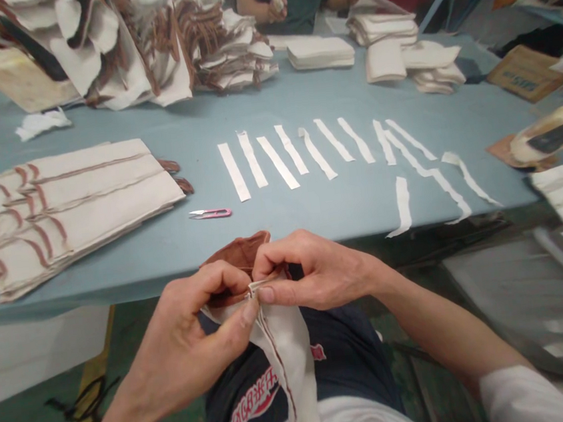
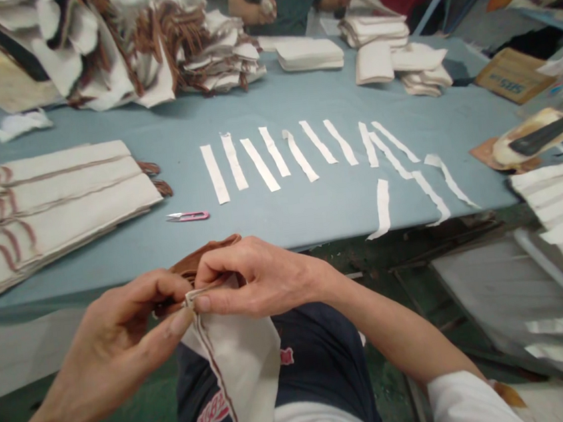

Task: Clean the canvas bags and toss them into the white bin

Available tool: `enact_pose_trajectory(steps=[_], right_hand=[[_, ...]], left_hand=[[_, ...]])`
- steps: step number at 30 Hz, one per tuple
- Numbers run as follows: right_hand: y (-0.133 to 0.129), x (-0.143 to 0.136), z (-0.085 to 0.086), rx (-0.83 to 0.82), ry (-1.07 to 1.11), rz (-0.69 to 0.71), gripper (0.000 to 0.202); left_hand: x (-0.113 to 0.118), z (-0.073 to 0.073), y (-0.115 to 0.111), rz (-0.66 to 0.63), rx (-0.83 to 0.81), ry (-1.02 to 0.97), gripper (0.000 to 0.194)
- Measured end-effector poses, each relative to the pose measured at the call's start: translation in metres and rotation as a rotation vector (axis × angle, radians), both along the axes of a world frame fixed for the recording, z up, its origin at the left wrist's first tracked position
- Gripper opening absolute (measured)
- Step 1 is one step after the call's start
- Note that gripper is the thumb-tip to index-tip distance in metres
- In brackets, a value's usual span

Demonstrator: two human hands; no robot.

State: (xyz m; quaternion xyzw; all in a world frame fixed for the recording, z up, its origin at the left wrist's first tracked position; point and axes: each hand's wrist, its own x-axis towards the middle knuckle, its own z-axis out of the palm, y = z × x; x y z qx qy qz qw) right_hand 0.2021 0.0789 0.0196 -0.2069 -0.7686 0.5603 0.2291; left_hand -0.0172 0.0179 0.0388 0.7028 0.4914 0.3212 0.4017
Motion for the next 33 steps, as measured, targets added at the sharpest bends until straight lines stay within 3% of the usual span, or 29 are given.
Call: enact_pose_trajectory(steps=[4,12,21,26,30,33], right_hand=[[0.003,-0.001,-0.002,-0.034,0.022,-0.017,0.023],[0.003,-0.006,-0.006,-0.107,0.081,-0.114,0.018],[-0.001,-0.008,-0.01,-0.224,0.11,-0.135,0.018],[0.0,-0.009,-0.009,-0.2,0.075,-0.127,0.019],[-0.001,-0.011,-0.009,-0.175,0.101,-0.178,0.02],[-0.004,-0.01,-0.008,-0.119,0.132,-0.209,0.019]], left_hand=[[0.003,-0.004,-0.001,0.075,-0.008,-0.049,0.017],[0.004,-0.029,-0.008,0.226,0.095,-0.088,0.008],[0.004,-0.004,0.008,0.13,-0.118,-0.148,0.013],[-0.009,0.015,0.027,-0.082,-0.21,-0.043,0.017],[-0.013,0.024,0.033,-0.173,-0.173,0.082,0.019],[-0.011,0.021,0.028,-0.132,-0.085,0.107,0.019]])
